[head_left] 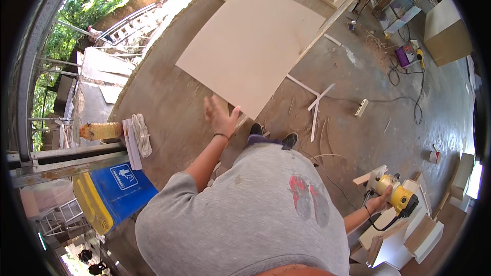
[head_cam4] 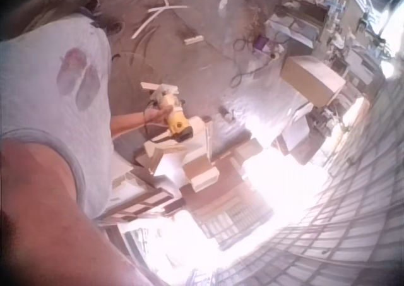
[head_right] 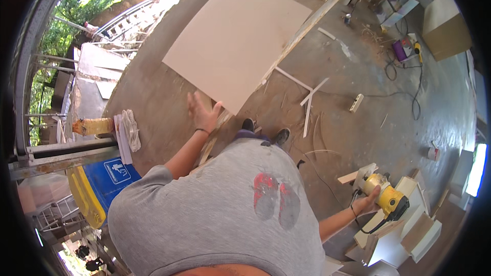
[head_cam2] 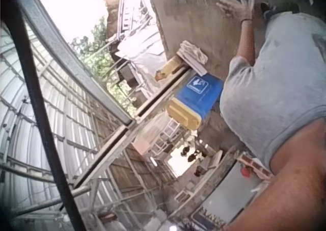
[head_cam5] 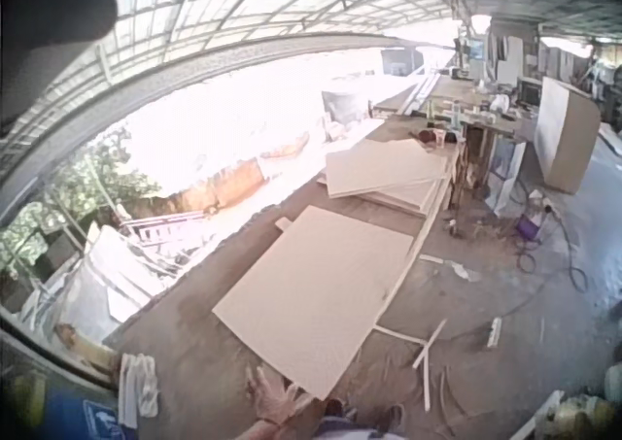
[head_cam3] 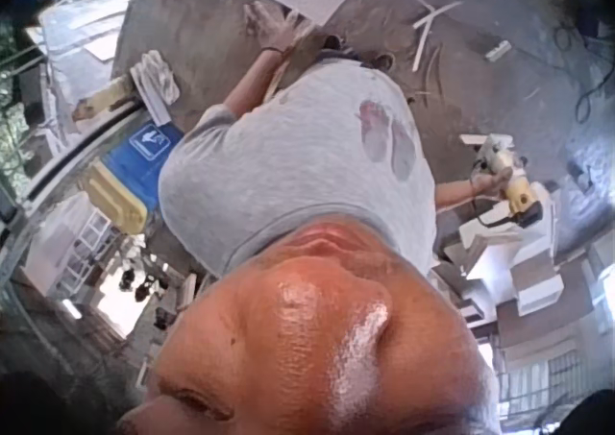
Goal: The person sands the edges of wooden panels using a handheld power sander, then moves the finished panels to a stack before picking up a new larger piece.
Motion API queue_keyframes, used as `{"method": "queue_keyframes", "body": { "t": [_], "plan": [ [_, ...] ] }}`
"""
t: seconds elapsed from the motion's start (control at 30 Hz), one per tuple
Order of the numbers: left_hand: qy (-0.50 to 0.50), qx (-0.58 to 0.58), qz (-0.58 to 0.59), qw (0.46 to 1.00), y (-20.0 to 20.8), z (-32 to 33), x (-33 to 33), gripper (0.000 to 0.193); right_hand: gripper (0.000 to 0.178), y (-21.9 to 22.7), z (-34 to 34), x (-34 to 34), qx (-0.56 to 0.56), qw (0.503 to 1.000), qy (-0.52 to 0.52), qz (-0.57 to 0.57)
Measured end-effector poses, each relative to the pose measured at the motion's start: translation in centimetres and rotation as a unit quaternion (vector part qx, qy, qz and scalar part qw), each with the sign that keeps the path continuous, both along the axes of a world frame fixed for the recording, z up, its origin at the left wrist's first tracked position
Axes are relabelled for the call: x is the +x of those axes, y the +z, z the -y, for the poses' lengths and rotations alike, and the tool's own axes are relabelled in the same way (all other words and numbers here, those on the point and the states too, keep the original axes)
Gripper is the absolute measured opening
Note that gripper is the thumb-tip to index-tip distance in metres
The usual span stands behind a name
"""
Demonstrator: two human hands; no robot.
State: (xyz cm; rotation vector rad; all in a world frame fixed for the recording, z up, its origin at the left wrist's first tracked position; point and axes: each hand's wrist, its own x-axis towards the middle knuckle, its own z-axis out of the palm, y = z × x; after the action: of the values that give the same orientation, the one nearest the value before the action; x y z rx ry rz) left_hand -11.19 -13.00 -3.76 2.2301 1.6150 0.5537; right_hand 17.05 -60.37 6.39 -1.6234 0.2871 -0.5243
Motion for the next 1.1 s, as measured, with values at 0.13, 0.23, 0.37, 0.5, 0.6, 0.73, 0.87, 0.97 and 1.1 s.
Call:
{"method": "queue_keyframes", "body": {
  "t": [0.13, 0.23, 0.37, 0.5, 0.6, 0.73, 0.87, 0.97, 1.1],
  "plan": [
    [0.026, -0.163, 0.0, 0.986, 0.2, 2.9, -4.4, 0.085, 0.08, 0.8, -3.1, 0.5, 0.002, 1.0, 0.008, 0.018],
    [0.039, -0.2, 0.026, 0.979, 1.3, 1.7, -2.9, 0.072, 0.082, 0.6, -3.9, 2.2, 0.045, 0.998, 0.041, 0.031],
    [0.052, -0.266, 0.068, 0.96, -0.7, 0.2, -4.5, 0.061, 0.083, 1.0, -6.1, 3.2, 0.075, 0.992, 0.087, 0.044],
    [0.05, -0.411, 0.19, 0.89, 6.0, 0.3, -2.0, 0.051, 0.082, 1.7, -6.7, 4.0, 0.094, 0.988, 0.111, 0.051],
    [0.037, -0.343, 0.199, 0.917, 3.8, 0.7, -2.0, 0.046, 0.079, 0.7, -6.6, 4.9, 0.087, 0.986, 0.131, 0.059],
    [0.181, -0.329, 0.311, 0.873, 2.2, 2.6, -1.0, 0.052, 0.075, 1.5, -7.0, 5.8, 0.098, 0.982, 0.149, 0.068],
    [0.359, -0.573, 0.448, 0.584, 3.2, 4.4, -0.4, 0.062, 0.074, 1.0, -6.1, 6.9, 0.047, 0.981, 0.169, 0.086],
    [0.247, -0.631, 0.597, 0.429, 0.8, 4.7, 0.4, 0.061, 0.073, 0.5, -5.9, 7.4, 0.069, 0.98, 0.172, 0.073],
    [0.186, -0.583, 0.633, 0.475, 0.2, 4.9, 3.4, 0.041, 0.074, -0.1, -5.1, 7.5, 0.073, 0.982, 0.164, 0.062]
  ]
}}
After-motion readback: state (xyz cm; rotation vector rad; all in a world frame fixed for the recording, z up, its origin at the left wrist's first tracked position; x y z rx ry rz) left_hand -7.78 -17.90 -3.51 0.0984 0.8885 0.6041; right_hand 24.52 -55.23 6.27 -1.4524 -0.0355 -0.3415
